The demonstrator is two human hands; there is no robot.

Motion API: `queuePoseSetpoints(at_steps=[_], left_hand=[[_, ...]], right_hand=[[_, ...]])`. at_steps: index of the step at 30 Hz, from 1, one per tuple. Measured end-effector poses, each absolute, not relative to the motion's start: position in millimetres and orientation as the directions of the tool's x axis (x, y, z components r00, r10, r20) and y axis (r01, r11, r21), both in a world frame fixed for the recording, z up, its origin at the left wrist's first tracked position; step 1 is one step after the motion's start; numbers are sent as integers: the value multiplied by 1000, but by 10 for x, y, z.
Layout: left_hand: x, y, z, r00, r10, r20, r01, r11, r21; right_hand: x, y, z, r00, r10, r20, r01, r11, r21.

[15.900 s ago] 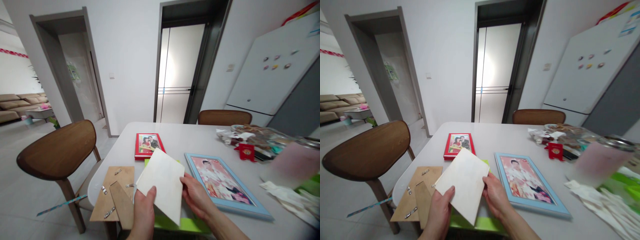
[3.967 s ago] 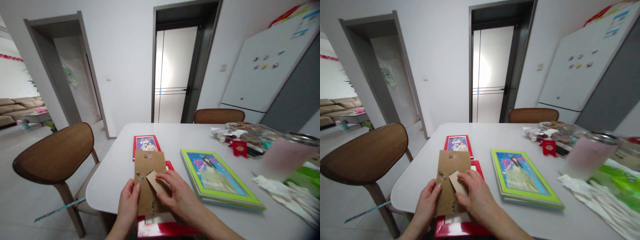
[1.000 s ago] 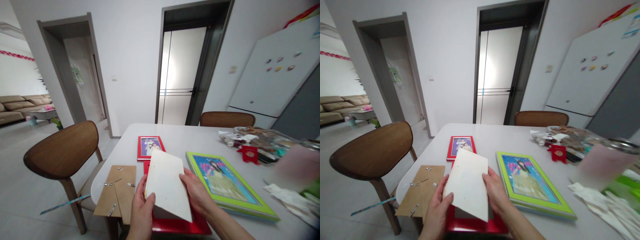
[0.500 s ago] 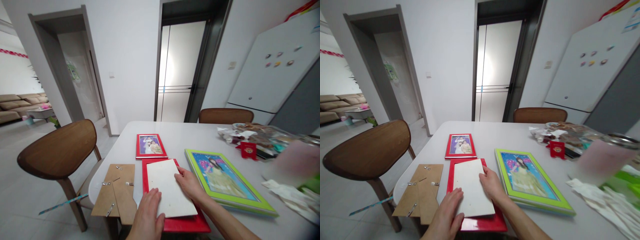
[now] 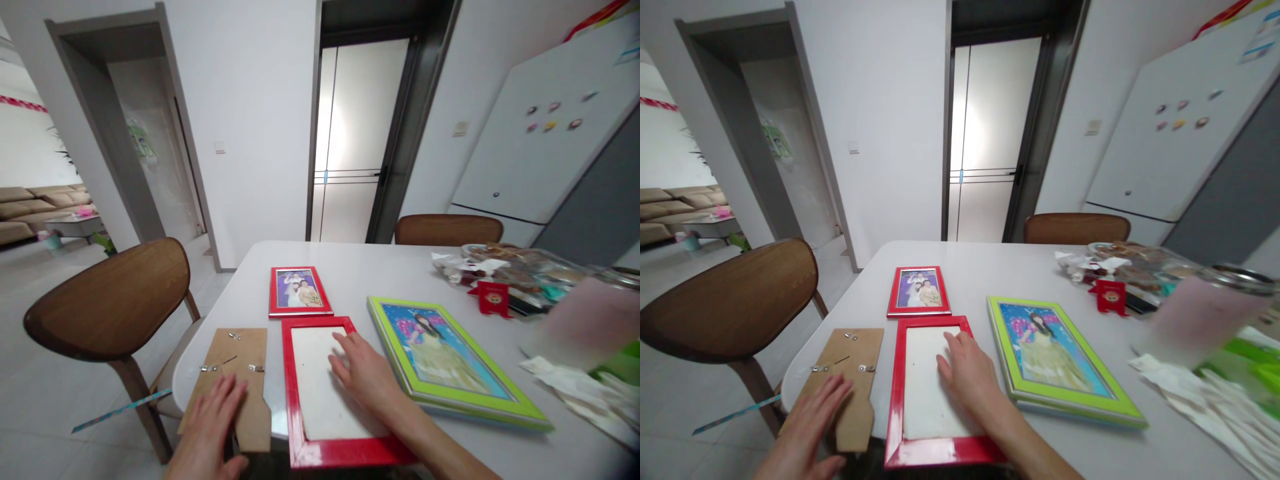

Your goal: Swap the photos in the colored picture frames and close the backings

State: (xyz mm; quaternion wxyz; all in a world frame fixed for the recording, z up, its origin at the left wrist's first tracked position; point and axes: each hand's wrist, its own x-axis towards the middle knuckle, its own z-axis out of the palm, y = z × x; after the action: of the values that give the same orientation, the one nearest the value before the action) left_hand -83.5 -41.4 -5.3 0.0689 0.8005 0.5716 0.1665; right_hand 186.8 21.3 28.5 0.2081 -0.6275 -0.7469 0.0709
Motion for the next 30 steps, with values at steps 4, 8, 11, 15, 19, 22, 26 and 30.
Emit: queuePoseSetpoints(at_steps=[4,8,11,15,19,22,26,30], left_hand=[[-1187,-324,-312,155,941,302,964,-212,163],[-1195,-296,-428,248,869,429,931,-336,142],[-1112,-315,-353,258,839,479,926,-356,125],[-890,-361,-188,279,792,543,911,-398,111],[-453,-429,-86,359,724,589,846,-519,122],[-67,-447,-72,465,687,559,769,-626,131],[290,-405,-107,569,675,470,706,-694,142],[391,-351,-74,568,747,346,728,-652,212]], right_hand=[[1382,-27,357,-365,896,255,712,445,-543],[909,-148,326,-433,862,262,672,503,-543],[769,-134,315,-397,880,262,677,473,-563],[922,-157,393,-348,894,281,621,444,-645],[1392,-262,450,-327,899,290,575,433,-694],[1816,-318,403,-299,918,262,623,396,-675],[2211,-324,273,-265,938,223,704,346,-620],[2295,-275,126,-270,931,245,752,363,-551]])
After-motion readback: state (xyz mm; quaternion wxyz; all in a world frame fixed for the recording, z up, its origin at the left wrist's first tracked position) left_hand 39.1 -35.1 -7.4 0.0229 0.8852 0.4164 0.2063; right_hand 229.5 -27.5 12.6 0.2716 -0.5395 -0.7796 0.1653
